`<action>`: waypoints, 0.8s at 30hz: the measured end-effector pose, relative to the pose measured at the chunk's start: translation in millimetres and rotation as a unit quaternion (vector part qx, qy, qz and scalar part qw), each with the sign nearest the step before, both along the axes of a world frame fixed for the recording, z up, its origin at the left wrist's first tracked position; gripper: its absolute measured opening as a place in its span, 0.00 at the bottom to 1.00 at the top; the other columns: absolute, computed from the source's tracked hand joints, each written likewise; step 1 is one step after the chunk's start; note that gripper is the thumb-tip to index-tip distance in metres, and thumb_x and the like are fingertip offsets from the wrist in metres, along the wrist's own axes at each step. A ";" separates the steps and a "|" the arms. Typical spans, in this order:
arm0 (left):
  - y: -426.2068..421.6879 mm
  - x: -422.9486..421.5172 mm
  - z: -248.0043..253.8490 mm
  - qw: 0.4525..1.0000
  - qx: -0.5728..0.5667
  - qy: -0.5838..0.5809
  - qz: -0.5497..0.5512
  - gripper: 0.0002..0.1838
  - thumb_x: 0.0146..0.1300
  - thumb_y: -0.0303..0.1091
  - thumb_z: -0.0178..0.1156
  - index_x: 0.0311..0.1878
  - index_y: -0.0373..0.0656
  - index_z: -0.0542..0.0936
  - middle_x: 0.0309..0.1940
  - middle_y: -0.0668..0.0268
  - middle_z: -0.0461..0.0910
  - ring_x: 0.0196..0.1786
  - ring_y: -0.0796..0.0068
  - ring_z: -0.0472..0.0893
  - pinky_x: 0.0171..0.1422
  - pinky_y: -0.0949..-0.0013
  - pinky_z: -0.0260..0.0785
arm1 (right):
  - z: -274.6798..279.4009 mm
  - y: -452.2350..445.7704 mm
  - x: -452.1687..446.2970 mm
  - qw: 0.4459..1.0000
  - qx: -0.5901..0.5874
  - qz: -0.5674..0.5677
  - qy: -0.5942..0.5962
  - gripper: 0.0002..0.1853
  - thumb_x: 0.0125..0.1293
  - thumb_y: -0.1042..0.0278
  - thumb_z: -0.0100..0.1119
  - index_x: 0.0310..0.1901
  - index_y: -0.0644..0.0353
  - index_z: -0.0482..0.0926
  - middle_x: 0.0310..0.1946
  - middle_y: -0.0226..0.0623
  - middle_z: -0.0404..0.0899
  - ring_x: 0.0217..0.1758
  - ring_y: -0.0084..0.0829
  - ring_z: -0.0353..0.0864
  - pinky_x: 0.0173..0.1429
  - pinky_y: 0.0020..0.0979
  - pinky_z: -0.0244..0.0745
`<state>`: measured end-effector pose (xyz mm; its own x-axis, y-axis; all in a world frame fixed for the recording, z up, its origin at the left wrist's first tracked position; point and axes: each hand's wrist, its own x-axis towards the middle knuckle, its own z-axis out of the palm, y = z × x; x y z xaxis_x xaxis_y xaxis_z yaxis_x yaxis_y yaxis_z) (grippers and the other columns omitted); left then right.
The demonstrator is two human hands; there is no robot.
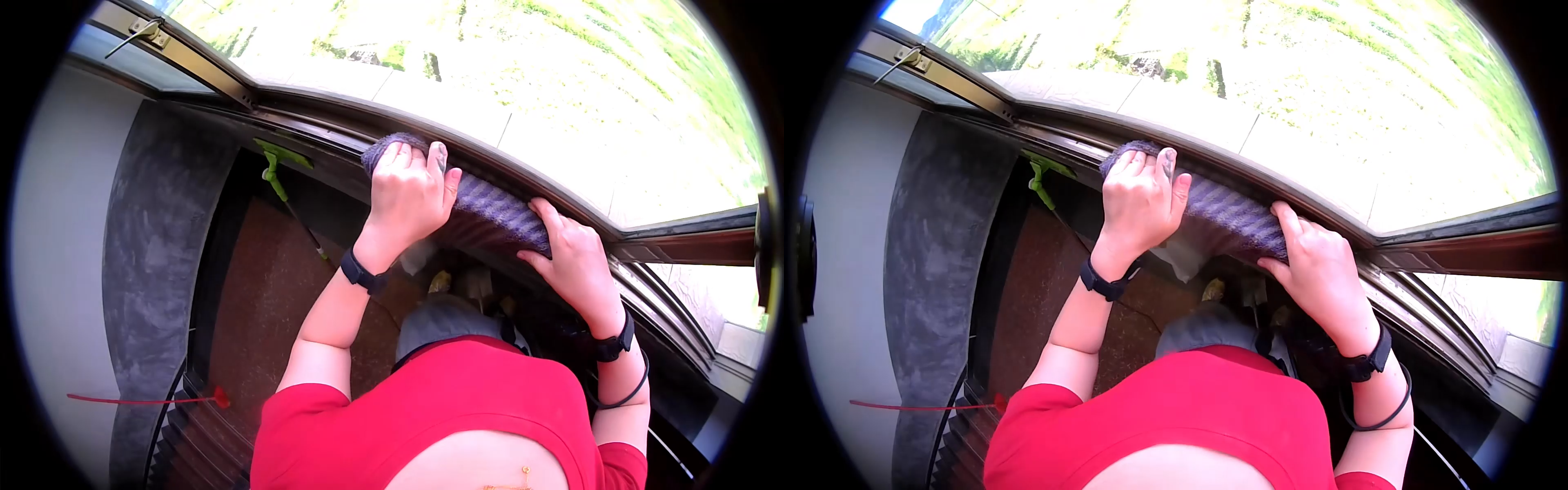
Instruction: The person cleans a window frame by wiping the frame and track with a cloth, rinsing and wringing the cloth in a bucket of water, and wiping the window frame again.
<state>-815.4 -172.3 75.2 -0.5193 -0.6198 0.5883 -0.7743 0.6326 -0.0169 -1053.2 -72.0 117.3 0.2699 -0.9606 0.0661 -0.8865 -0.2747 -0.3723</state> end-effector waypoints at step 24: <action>-101.7 181.3 5.5 0.990 0.016 0.011 0.139 0.20 0.74 0.42 0.49 0.46 0.33 0.83 0.46 0.55 0.84 0.53 0.57 0.81 0.59 0.56 0.71 | -15.7 -84.9 136.5 0.980 -0.093 0.169 -0.042 0.32 0.61 0.70 0.65 0.66 0.69 0.67 0.66 0.59 0.67 0.70 0.54 0.68 0.74 0.44 0.63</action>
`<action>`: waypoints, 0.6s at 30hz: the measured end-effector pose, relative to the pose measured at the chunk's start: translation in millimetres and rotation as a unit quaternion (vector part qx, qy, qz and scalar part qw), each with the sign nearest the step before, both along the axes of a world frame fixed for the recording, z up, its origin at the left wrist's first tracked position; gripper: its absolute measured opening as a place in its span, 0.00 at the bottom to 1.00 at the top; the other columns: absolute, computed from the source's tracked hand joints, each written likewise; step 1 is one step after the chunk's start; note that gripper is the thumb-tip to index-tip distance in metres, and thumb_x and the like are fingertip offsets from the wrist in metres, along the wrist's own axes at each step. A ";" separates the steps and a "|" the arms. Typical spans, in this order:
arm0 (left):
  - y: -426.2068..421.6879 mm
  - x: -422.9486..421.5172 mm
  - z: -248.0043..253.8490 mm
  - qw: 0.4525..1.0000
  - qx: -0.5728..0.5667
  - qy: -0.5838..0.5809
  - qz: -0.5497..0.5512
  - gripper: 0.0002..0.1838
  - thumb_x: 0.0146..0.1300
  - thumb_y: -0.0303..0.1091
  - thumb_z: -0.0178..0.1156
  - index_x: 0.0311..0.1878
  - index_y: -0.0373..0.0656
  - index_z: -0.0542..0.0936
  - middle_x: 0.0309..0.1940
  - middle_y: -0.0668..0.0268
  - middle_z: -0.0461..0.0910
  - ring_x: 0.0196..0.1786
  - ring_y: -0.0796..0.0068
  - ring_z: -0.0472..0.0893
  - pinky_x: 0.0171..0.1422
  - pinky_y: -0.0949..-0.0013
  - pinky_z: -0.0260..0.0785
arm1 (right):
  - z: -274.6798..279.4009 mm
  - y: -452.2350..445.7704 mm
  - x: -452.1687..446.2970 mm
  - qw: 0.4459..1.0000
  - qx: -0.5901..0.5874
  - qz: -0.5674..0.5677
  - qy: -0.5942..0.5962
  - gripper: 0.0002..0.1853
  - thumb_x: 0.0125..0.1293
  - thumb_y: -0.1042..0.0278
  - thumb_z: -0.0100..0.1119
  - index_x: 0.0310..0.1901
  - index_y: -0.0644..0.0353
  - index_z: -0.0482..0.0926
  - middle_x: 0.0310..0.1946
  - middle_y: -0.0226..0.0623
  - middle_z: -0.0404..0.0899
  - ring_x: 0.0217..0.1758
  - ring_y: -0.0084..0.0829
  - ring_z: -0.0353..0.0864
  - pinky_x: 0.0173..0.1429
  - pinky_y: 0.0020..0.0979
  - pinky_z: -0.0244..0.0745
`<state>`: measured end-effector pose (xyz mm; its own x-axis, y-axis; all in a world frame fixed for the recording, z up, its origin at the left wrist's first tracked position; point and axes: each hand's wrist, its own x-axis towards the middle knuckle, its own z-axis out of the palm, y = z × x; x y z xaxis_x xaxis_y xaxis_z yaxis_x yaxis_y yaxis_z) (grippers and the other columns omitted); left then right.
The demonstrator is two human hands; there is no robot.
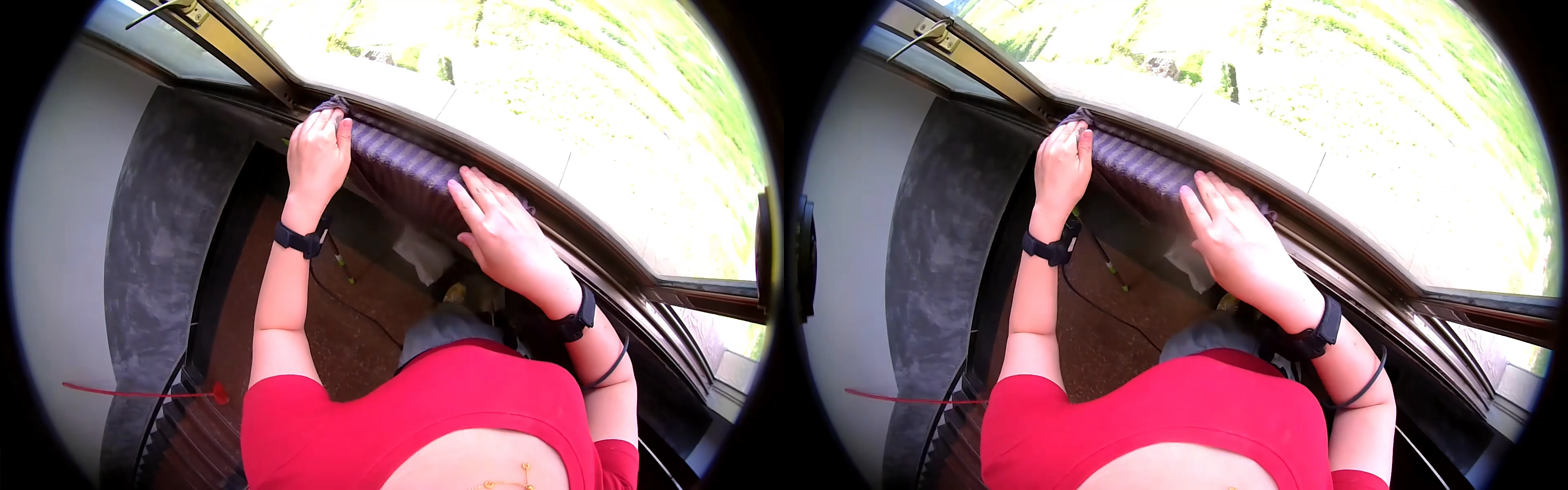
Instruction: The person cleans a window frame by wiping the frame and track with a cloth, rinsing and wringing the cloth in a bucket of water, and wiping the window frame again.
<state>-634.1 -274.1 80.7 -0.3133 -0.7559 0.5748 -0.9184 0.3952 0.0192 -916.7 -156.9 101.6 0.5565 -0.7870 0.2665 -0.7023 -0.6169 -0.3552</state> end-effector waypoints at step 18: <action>-68.3 58.3 30.1 0.957 0.159 -0.230 0.081 0.21 0.68 0.45 0.52 0.31 0.37 0.86 0.31 0.54 0.84 0.47 0.56 0.79 0.54 0.52 0.69 | -1.9 -20.9 46.5 0.997 -0.037 0.027 0.069 0.28 0.61 0.69 0.65 0.63 0.67 0.72 0.66 0.58 0.67 0.69 0.51 0.68 0.74 0.44 0.63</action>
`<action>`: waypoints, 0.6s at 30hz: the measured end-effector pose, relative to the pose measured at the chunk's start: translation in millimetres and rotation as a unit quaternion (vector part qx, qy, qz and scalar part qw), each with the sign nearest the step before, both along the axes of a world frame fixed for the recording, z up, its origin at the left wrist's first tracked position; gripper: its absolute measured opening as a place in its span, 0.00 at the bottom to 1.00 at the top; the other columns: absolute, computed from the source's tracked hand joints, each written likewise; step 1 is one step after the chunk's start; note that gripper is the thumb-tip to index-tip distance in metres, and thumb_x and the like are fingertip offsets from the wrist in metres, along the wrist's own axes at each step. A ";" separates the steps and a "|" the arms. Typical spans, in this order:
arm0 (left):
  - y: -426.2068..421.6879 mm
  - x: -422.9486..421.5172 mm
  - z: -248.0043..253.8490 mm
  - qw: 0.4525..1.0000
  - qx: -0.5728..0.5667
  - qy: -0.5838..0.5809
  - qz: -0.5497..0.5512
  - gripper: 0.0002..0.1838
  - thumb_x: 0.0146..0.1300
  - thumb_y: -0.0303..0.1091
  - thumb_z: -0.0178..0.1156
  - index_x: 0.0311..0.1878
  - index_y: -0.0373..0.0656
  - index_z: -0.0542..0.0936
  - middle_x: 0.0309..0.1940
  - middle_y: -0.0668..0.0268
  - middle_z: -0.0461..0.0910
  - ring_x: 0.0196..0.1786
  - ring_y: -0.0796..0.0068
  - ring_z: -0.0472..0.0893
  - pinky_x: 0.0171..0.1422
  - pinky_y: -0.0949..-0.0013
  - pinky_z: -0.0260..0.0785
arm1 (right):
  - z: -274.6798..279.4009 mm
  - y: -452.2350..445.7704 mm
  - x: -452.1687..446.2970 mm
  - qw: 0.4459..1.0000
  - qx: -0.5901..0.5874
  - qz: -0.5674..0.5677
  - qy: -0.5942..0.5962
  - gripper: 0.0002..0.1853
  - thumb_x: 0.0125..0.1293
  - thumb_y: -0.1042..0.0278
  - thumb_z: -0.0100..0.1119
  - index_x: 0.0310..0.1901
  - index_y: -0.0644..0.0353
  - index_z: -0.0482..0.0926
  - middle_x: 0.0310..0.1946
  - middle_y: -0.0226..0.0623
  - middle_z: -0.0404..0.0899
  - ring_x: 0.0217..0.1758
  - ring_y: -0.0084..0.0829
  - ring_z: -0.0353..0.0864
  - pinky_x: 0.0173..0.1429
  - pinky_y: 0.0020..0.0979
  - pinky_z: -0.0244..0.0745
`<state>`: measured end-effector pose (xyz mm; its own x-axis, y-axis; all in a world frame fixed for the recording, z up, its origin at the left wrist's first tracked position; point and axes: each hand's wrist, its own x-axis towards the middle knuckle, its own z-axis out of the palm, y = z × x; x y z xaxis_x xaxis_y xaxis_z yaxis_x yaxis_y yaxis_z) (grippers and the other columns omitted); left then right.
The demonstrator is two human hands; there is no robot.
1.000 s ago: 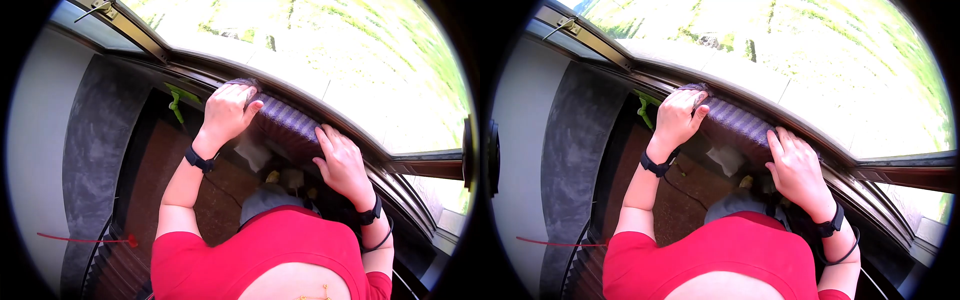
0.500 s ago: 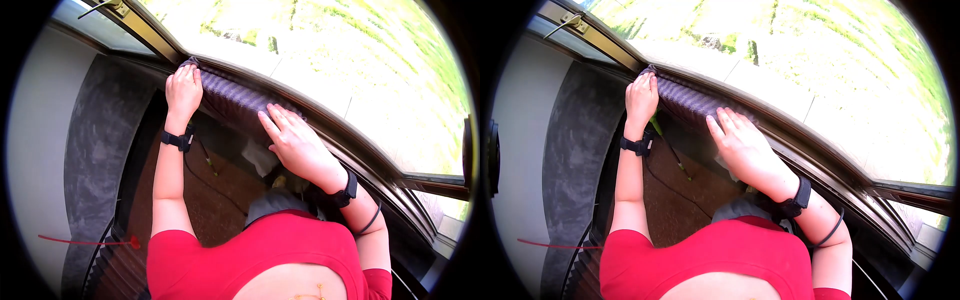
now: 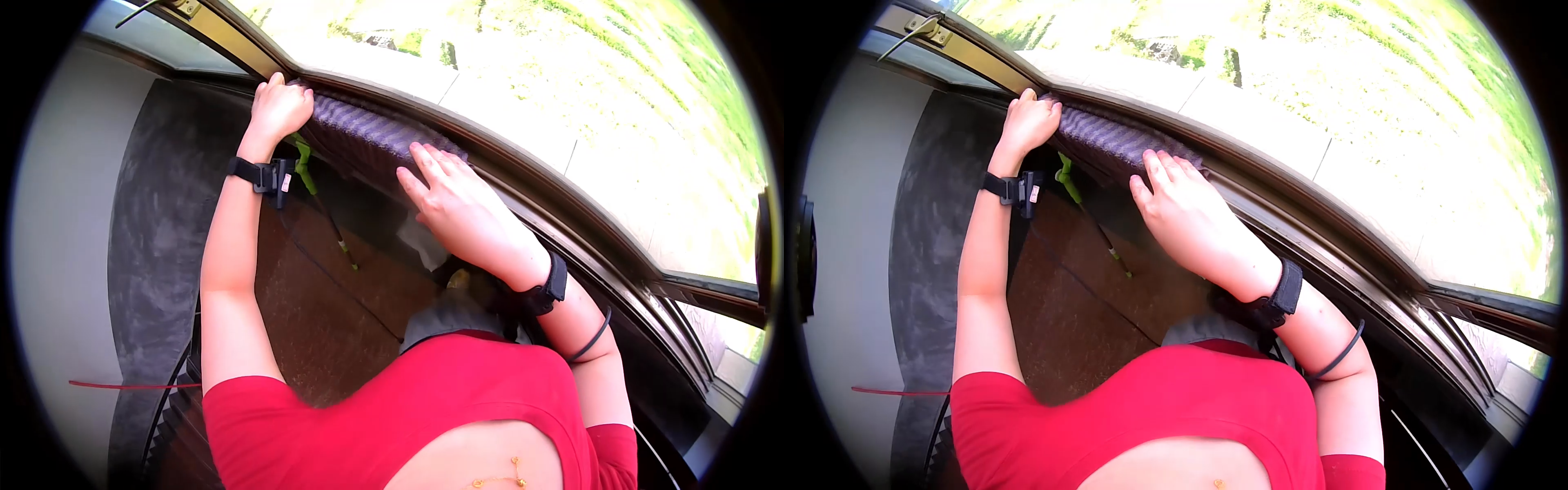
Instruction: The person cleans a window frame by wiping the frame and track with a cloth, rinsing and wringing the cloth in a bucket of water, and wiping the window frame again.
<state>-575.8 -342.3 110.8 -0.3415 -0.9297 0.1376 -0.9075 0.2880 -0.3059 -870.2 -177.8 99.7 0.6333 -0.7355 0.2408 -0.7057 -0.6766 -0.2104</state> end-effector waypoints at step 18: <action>33.0 -39.2 -31.8 0.982 -0.087 0.145 -0.084 0.16 0.65 0.40 0.57 0.28 0.38 0.84 0.30 0.57 0.82 0.44 0.57 0.79 0.50 0.52 0.66 | 28.8 90.6 -116.4 0.959 0.118 0.105 -0.234 0.13 0.58 0.72 0.64 0.43 0.69 0.79 0.39 0.47 0.83 0.48 0.45 0.83 0.53 0.40 0.78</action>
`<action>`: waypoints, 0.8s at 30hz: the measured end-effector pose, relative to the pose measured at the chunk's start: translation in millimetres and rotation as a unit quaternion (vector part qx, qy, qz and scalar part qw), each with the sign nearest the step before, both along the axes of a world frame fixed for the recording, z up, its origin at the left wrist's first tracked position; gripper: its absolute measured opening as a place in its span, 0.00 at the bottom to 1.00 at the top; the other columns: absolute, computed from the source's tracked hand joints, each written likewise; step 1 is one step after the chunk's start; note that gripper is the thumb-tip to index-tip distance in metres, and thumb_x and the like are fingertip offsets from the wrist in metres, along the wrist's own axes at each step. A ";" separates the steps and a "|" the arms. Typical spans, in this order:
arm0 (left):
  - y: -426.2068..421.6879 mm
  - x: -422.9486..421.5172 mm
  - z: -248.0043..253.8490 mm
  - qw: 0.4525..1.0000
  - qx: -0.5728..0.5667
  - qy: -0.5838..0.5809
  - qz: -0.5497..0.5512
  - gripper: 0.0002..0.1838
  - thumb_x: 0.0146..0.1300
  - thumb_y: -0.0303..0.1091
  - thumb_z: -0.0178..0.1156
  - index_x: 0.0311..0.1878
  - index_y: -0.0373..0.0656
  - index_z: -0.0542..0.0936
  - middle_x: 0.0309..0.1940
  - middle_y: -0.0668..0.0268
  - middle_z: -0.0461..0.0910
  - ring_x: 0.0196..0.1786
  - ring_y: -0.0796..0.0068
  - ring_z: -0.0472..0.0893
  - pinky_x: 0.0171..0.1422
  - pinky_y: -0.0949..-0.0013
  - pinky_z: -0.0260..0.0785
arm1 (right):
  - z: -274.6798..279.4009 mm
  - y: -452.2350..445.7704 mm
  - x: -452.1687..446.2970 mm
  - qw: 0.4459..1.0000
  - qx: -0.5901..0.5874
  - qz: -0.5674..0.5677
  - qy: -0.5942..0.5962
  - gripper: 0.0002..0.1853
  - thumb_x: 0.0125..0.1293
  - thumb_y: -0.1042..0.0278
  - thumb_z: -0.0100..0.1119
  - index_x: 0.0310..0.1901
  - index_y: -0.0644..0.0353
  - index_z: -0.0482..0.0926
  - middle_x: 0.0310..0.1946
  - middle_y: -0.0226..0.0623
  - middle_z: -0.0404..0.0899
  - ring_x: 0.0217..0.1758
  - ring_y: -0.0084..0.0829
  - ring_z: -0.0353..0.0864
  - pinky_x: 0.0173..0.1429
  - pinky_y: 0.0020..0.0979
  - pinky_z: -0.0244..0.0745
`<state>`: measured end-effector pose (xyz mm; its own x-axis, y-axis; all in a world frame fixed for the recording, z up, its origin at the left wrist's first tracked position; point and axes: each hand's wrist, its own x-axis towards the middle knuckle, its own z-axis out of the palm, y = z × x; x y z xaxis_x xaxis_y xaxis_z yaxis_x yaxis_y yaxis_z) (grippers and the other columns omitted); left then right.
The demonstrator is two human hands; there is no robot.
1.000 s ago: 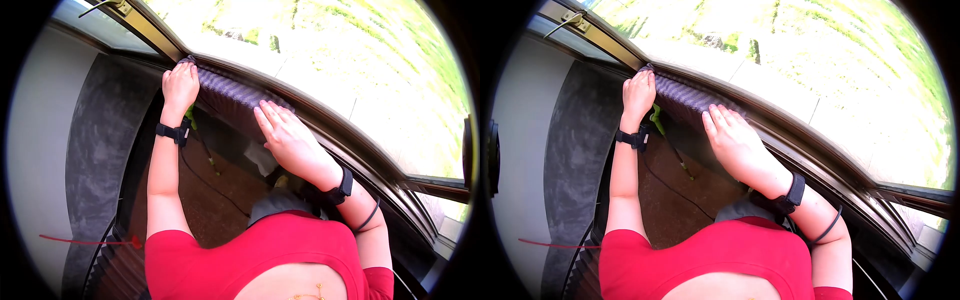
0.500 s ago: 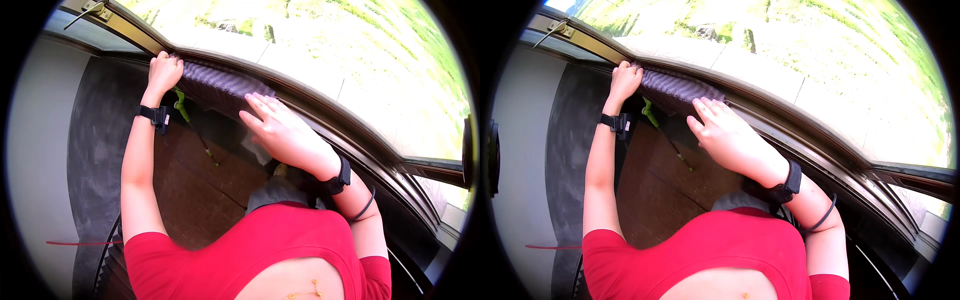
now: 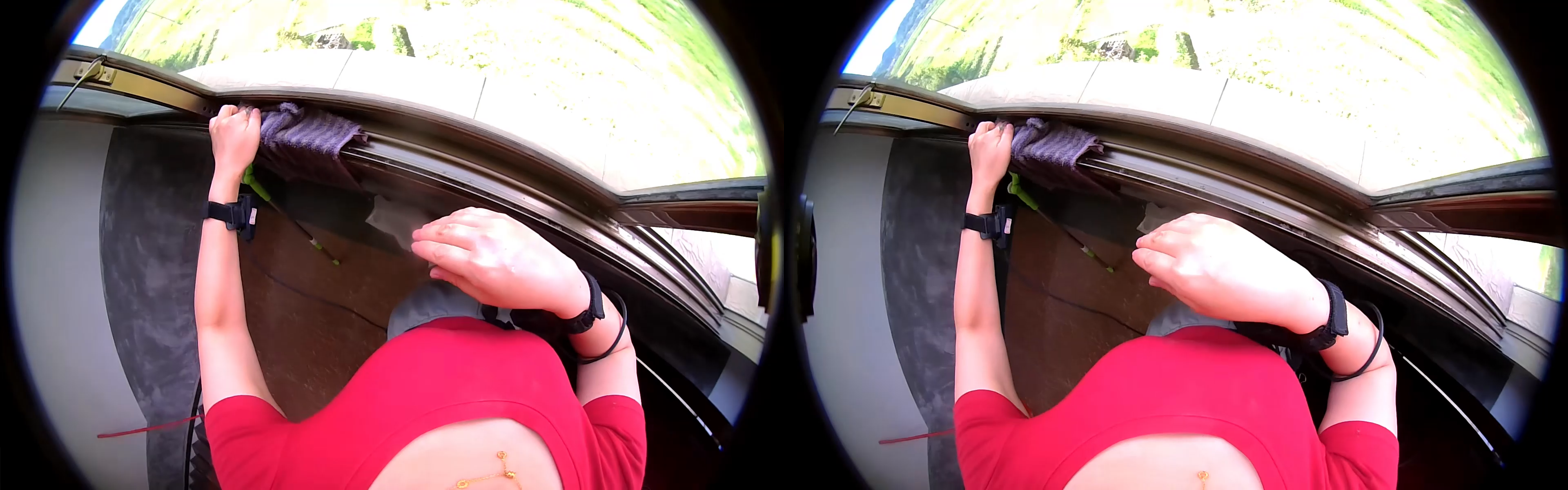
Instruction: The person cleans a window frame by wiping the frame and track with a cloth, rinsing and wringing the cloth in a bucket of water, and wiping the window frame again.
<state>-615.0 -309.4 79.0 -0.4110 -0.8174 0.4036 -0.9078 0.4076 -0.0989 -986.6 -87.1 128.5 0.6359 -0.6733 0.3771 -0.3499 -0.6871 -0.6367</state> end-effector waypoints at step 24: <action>212.9 -321.8 6.9 0.980 -0.008 0.141 -0.141 0.13 0.63 0.32 0.57 0.22 0.39 0.77 0.22 0.61 0.76 0.36 0.59 0.75 0.44 0.56 0.64 | -9.9 95.1 -178.6 0.998 0.030 -0.055 0.027 0.13 0.60 0.75 0.66 0.47 0.64 0.82 0.46 0.43 0.85 0.49 0.44 0.84 0.53 0.39 0.80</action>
<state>-936.8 -96.5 85.9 -0.4900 -0.6800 0.5455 -0.7518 0.6464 0.1305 -1165.2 8.0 118.6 0.5749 -0.7607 0.3013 -0.4562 -0.6037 -0.6538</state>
